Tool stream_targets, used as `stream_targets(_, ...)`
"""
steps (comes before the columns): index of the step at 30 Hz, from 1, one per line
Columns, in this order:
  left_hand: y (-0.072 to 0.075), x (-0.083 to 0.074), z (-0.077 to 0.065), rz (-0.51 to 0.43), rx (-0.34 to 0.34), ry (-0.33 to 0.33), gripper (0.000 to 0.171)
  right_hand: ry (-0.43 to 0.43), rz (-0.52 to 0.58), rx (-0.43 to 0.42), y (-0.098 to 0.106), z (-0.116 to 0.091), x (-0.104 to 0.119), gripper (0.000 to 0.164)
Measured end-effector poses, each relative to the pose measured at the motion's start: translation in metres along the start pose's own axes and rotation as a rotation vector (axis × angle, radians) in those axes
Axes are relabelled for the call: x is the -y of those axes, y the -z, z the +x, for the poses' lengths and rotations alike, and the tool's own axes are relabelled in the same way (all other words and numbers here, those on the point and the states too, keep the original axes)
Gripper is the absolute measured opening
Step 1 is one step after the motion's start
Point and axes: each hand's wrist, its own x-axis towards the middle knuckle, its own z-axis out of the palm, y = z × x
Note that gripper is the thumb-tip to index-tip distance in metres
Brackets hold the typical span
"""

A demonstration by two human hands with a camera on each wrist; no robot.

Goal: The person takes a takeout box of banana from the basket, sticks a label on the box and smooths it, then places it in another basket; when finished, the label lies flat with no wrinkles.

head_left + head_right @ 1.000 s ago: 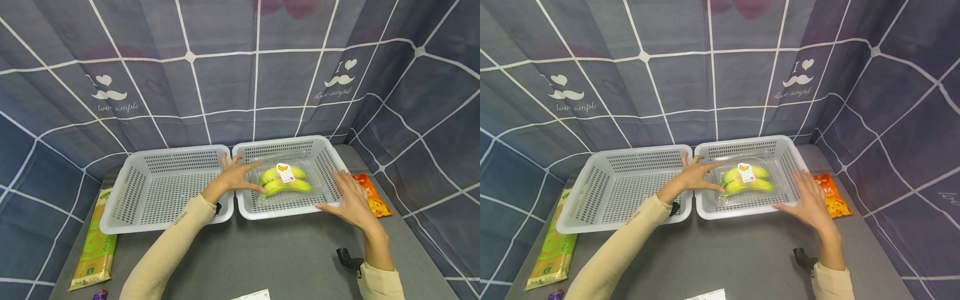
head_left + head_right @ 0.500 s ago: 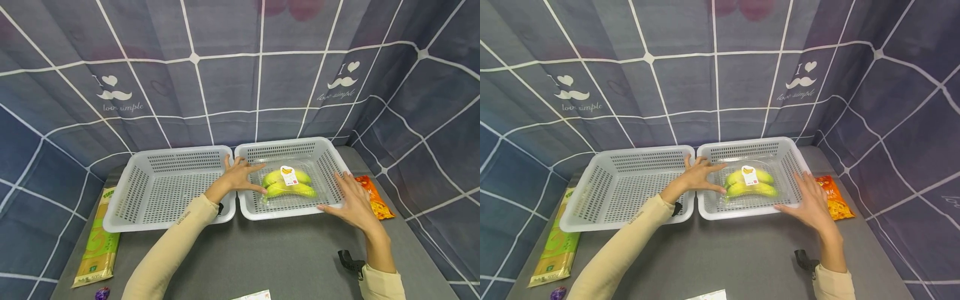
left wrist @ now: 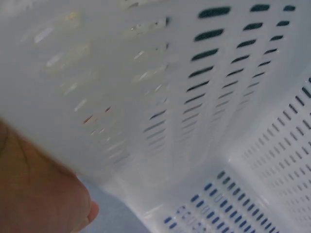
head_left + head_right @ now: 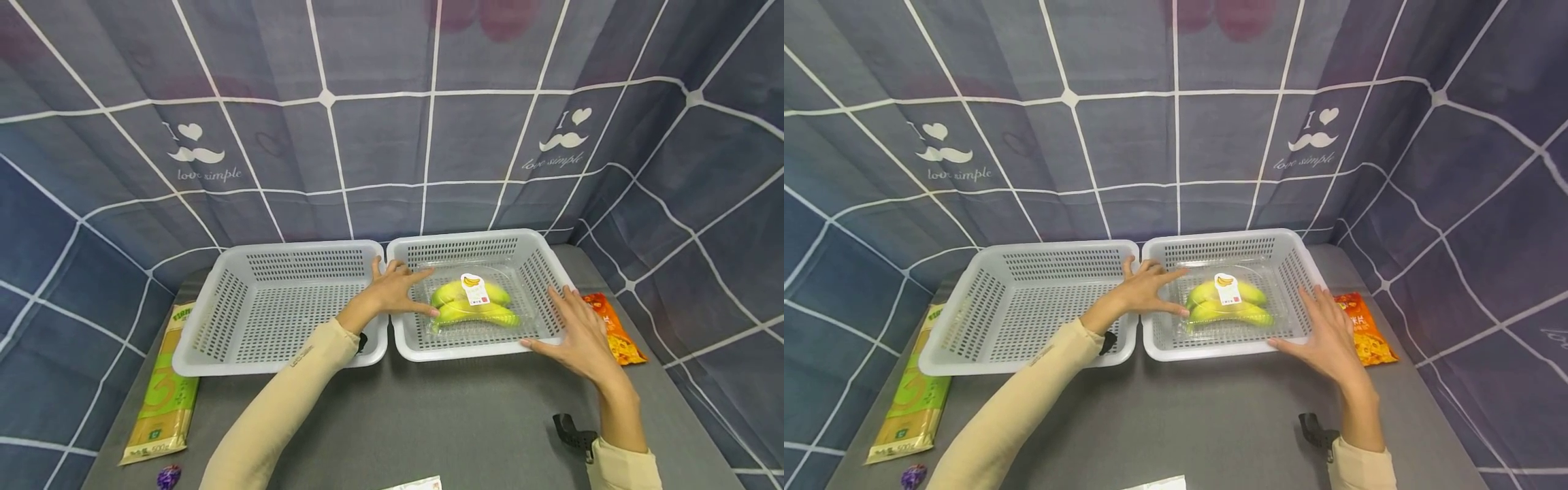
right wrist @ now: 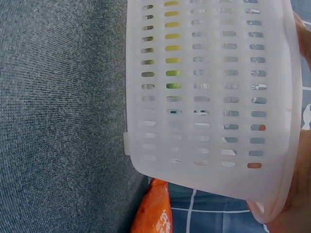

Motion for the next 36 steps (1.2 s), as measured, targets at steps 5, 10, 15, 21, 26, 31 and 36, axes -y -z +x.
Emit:
stream_targets(5,0.01,-0.001,-0.012,-0.005,-0.032,-0.034,0.081,-0.002,-0.002,0.007,0.0,0.0,0.0,0.112)
stream_targets(10,0.024,0.001,-0.032,-0.027,-0.116,-0.083,0.062,-0.004,-0.005,0.005,0.001,0.001,0.0,0.111)
stream_targets(15,0.029,0.003,-0.05,-0.074,-0.187,-0.13,0.049,0.002,-0.012,-0.009,0.004,0.002,-0.002,0.11)
stream_targets(21,0.028,0.008,-0.072,-0.111,-0.256,-0.174,0.043,-0.001,-0.011,-0.012,0.002,0.003,-0.005,0.11)
stream_targets(26,0.03,0.008,-0.106,-0.173,-0.381,-0.237,0.037,-0.003,-0.01,-0.006,0.001,0.002,-0.004,0.11)
stream_targets(31,0.022,0.006,-0.15,-0.192,-0.532,-0.275,0.032,0.0,-0.015,-0.015,0.002,0.002,-0.003,0.107)
stream_targets(36,0.004,0.01,-0.186,-0.189,-0.633,-0.234,0.03,0.019,-0.017,-0.015,0.004,0.003,-0.004,0.106)
